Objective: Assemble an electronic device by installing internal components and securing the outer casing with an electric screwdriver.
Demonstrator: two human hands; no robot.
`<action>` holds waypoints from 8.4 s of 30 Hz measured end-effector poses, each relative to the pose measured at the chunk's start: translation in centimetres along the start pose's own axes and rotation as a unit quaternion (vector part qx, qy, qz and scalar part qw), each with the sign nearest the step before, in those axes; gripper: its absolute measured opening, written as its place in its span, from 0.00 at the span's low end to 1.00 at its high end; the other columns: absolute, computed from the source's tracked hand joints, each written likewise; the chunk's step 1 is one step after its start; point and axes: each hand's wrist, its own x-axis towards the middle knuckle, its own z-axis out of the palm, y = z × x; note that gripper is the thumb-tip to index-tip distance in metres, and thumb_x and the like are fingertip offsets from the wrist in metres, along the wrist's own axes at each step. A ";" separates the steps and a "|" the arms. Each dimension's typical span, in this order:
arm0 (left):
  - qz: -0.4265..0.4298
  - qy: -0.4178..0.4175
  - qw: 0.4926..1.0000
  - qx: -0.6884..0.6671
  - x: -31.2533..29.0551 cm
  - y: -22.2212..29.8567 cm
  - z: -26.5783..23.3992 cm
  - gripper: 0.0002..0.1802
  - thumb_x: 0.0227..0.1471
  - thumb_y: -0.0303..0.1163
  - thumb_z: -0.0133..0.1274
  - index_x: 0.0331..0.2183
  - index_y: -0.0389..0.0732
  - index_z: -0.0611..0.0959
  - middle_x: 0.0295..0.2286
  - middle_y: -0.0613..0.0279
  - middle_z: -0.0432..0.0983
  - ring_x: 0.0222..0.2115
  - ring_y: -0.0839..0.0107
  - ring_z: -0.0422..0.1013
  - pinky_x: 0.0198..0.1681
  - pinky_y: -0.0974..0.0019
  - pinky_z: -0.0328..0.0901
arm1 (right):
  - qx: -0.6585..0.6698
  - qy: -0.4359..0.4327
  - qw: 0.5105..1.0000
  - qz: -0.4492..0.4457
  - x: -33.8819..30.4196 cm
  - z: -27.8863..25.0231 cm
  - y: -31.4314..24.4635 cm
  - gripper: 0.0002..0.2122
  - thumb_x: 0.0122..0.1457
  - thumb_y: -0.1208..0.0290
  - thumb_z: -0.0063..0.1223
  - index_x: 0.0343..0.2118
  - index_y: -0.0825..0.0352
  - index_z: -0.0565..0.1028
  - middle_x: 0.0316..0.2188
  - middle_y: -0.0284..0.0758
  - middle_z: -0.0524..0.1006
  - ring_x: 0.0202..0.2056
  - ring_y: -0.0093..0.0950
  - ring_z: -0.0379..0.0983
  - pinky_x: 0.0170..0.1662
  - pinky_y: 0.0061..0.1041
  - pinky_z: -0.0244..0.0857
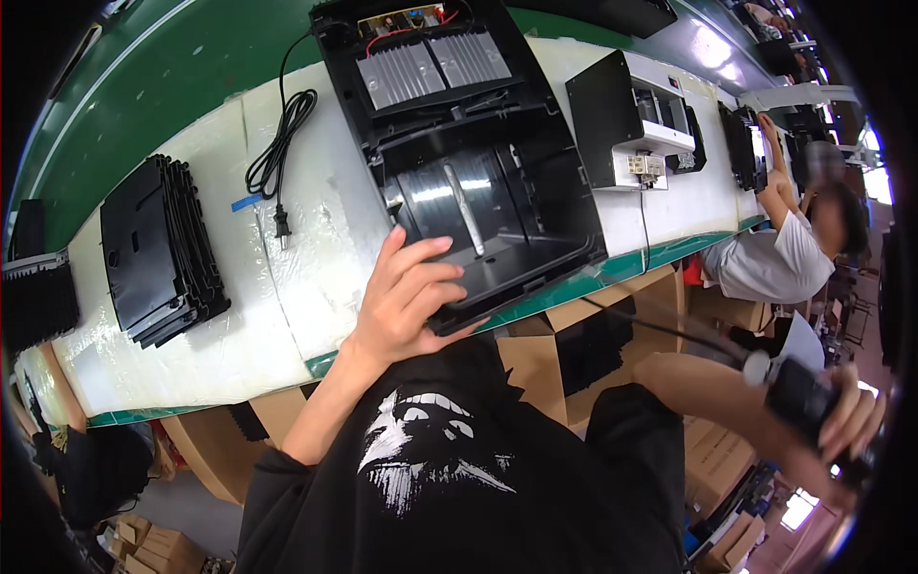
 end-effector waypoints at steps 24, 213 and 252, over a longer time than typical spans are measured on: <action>-0.010 0.001 1.000 -0.016 0.2 -0.2 -0.2 0.21 0.24 0.35 0.68 0.25 0.45 0.76 0.31 0.68 0.72 0.47 0.62 0.67 0.58 0.47 0.52 | 0.086 0.006 0.995 0.041 -5.1 9.0 7.9 0.21 0.50 0.55 0.60 0.28 0.69 0.65 0.20 0.29 0.64 0.13 0.16 0.62 0.18 0.08 0.58; -0.394 -0.041 0.724 -0.564 4.9 -14.8 -0.5 0.18 0.53 0.23 0.42 0.47 0.34 0.71 0.38 0.58 0.73 0.39 0.71 0.70 0.46 0.67 0.66 | -0.402 -0.007 0.863 0.306 -19.2 13.0 31.8 0.05 0.52 0.75 0.53 0.31 0.68 0.76 0.17 0.36 0.72 0.17 0.26 0.68 0.21 0.23 0.62; -0.380 -0.058 0.742 -0.549 5.0 -14.6 -0.5 0.18 0.52 0.22 0.43 0.47 0.34 0.72 0.38 0.58 0.71 0.39 0.72 0.70 0.46 0.69 0.66 | -0.374 0.015 0.862 0.343 -19.1 12.9 31.8 0.03 0.53 0.76 0.53 0.29 0.68 0.73 0.17 0.36 0.73 0.16 0.24 0.68 0.21 0.22 0.60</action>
